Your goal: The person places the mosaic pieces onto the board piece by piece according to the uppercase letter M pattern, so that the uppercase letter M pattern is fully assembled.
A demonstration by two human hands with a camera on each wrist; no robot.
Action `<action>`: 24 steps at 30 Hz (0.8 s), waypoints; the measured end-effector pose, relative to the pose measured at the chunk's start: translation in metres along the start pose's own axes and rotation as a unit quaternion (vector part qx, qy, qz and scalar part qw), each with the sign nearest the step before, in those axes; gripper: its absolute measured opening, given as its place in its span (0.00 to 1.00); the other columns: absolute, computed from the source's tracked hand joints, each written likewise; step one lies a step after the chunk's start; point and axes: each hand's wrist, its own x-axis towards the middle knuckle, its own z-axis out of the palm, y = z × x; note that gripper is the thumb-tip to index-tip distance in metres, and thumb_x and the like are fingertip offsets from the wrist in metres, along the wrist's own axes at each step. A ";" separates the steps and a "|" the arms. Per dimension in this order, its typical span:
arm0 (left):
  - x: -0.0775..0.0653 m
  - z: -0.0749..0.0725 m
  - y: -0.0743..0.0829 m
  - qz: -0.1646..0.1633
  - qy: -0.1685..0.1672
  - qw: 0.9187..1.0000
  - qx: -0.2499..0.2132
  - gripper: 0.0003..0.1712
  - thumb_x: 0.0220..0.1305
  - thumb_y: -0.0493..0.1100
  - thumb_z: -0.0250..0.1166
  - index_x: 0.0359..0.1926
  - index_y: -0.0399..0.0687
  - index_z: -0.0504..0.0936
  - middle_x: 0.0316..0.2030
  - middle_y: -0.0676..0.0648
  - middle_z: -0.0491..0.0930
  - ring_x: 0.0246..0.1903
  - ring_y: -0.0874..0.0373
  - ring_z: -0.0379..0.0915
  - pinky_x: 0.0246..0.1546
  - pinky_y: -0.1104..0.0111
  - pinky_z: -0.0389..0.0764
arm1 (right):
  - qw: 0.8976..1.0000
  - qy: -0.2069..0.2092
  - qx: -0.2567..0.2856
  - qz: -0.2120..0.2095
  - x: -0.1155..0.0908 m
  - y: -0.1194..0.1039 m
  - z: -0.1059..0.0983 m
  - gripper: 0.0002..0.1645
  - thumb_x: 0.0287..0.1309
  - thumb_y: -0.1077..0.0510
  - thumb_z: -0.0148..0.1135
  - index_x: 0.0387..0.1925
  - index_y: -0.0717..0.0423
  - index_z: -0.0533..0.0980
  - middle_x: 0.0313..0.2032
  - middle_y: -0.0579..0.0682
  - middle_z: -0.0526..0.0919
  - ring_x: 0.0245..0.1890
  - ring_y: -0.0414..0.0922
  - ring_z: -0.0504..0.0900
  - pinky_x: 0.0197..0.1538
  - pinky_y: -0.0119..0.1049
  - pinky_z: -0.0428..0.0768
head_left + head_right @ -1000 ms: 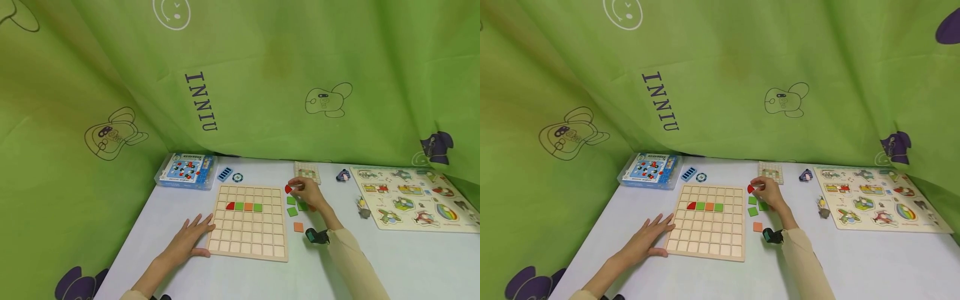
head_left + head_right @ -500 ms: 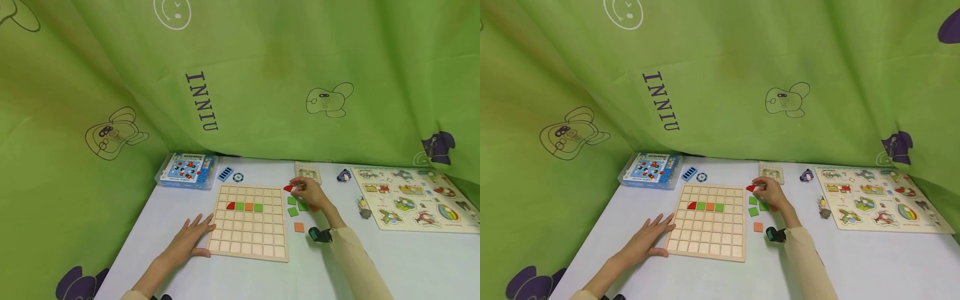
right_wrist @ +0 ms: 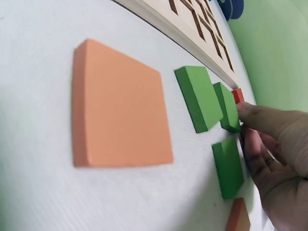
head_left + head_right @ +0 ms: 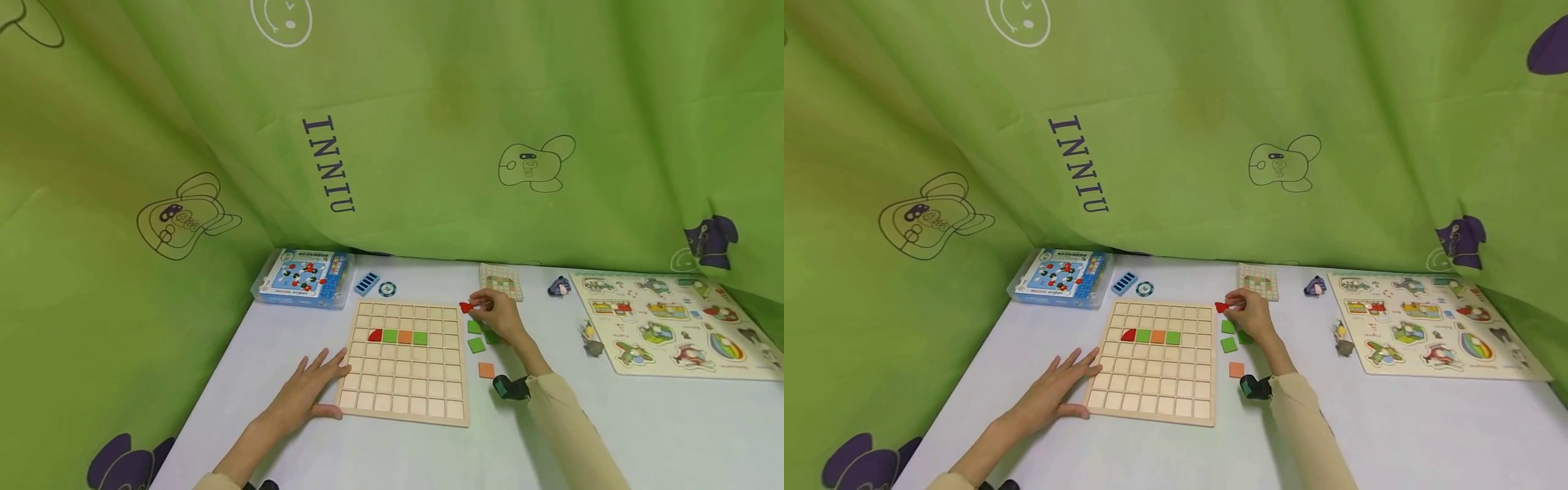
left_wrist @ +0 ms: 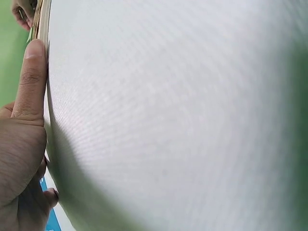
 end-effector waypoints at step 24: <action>0.000 0.000 0.000 0.001 0.003 1.000 -0.001 0.44 0.47 0.61 0.68 0.64 0.47 0.72 0.71 0.43 0.57 0.68 0.35 0.50 0.63 0.35 0.50 | 0.993 0.111 0.016 0.034 -0.023 -0.015 0.009 0.16 0.48 0.68 0.71 0.40 0.71 0.80 0.34 0.63 0.85 0.33 0.55 0.84 0.31 0.17 0.74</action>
